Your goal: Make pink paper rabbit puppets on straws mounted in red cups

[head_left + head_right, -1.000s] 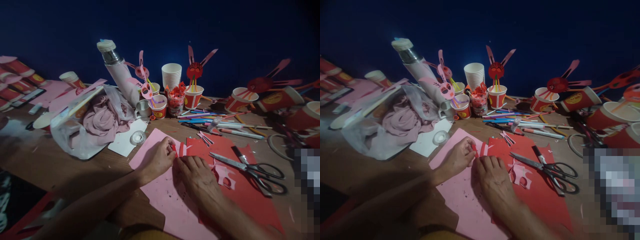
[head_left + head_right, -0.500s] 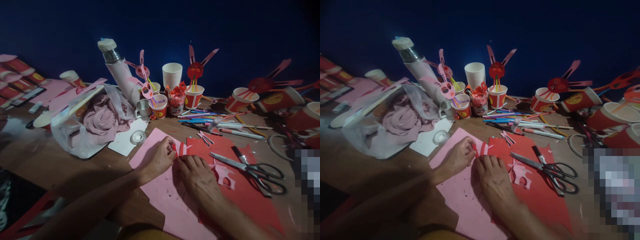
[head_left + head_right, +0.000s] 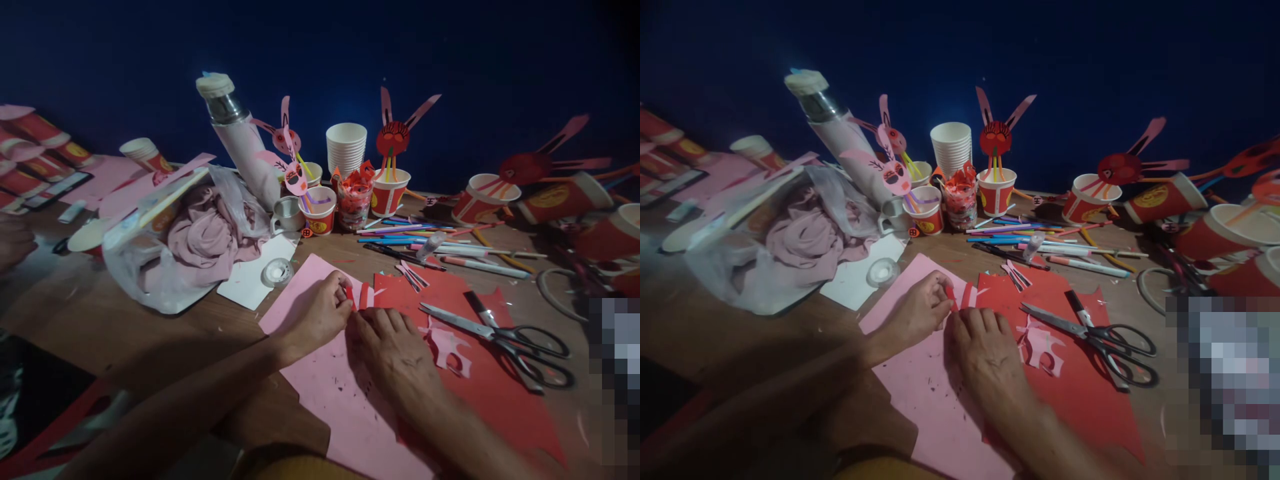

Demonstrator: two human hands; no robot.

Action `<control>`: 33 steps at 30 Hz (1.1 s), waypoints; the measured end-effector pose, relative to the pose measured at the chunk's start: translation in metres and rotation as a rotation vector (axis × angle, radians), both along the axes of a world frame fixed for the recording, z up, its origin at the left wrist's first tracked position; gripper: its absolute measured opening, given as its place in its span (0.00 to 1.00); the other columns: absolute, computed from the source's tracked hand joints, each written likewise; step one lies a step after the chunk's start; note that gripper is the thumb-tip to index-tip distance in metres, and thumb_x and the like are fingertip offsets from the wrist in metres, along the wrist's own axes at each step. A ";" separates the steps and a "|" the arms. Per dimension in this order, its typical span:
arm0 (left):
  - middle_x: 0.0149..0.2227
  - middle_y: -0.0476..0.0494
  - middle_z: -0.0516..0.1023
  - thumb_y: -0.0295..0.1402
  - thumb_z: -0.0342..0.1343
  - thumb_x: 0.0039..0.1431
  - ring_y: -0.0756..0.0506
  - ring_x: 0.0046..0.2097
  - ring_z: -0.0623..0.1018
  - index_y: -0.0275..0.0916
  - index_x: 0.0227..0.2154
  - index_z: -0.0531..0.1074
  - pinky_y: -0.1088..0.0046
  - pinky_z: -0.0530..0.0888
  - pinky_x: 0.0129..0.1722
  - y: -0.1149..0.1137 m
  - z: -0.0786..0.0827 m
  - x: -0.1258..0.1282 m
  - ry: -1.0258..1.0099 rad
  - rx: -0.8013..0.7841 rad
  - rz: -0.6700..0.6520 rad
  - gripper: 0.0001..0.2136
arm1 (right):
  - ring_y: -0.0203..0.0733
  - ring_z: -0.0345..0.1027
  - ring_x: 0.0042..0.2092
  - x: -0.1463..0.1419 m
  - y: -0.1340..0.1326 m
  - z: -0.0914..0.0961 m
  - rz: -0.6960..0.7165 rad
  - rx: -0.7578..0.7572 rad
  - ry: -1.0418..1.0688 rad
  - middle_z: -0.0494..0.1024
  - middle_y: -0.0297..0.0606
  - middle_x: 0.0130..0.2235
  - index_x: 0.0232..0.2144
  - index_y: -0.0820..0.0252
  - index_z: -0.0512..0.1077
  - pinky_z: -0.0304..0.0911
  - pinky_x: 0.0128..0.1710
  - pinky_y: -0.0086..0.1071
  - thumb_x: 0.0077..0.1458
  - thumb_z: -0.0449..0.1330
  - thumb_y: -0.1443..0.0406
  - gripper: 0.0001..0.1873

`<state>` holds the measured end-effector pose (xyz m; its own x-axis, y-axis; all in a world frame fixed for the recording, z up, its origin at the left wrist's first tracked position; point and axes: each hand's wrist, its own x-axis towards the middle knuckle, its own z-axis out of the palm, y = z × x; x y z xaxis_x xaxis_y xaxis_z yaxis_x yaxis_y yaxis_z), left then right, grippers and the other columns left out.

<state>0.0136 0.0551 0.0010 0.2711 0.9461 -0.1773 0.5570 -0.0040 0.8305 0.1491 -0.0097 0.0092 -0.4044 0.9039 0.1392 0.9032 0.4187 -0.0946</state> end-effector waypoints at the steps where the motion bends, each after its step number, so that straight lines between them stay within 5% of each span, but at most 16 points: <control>1: 0.24 0.53 0.69 0.24 0.48 0.48 0.53 0.23 0.68 0.40 0.36 0.64 0.79 0.66 0.22 0.001 0.002 -0.001 0.004 0.010 -0.009 0.10 | 0.45 0.58 0.36 0.000 0.000 0.001 -0.003 0.001 0.000 0.71 0.40 0.35 0.39 0.61 0.67 0.49 0.34 0.36 0.50 0.54 0.70 0.12; 7: 0.40 0.45 0.70 0.25 0.44 0.54 0.49 0.37 0.72 0.40 0.42 0.66 0.71 0.69 0.37 -0.001 0.022 -0.014 0.172 0.334 -0.101 0.14 | 0.43 0.58 0.35 -0.001 0.000 -0.002 -0.008 -0.002 0.001 0.70 0.39 0.34 0.39 0.59 0.67 0.48 0.33 0.36 0.52 0.53 0.68 0.10; 12: 0.42 0.42 0.71 0.22 0.42 0.54 0.44 0.43 0.67 0.38 0.40 0.69 0.65 0.67 0.42 -0.015 0.026 -0.021 0.344 0.552 -0.452 0.14 | 0.43 0.56 0.34 -0.004 0.000 -0.009 -0.064 0.042 0.002 0.69 0.38 0.32 0.37 0.58 0.67 0.47 0.34 0.37 0.52 0.52 0.68 0.09; 21: 0.46 0.41 0.69 0.21 0.42 0.55 0.43 0.44 0.64 0.36 0.48 0.63 0.63 0.65 0.40 -0.020 0.011 -0.025 0.554 0.612 -0.605 0.17 | 0.44 0.59 0.35 -0.001 -0.001 -0.007 -0.017 0.062 0.042 0.71 0.39 0.34 0.38 0.60 0.68 0.51 0.33 0.36 0.49 0.54 0.69 0.11; 28: 0.47 0.42 0.68 0.20 0.43 0.54 0.43 0.45 0.63 0.37 0.47 0.61 0.63 0.64 0.41 -0.020 0.016 -0.023 0.622 0.598 -0.655 0.17 | 0.42 0.60 0.34 0.003 -0.001 -0.010 0.019 0.103 0.235 0.72 0.41 0.35 0.35 0.63 0.69 0.55 0.33 0.34 0.49 0.52 0.72 0.10; 33: 0.46 0.41 0.68 0.20 0.45 0.51 0.42 0.44 0.63 0.33 0.46 0.62 0.62 0.64 0.40 -0.024 0.020 -0.017 0.712 0.609 -0.682 0.17 | 0.41 0.62 0.33 0.007 -0.004 -0.004 0.102 0.095 0.158 0.73 0.38 0.30 0.29 0.62 0.70 0.54 0.32 0.33 0.47 0.55 0.76 0.08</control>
<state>-0.0030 0.0306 0.0205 0.7799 0.6231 -0.0602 0.6259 -0.7750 0.0871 0.1563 -0.0139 0.0047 -0.4597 0.8390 0.2910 0.8325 0.5212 -0.1878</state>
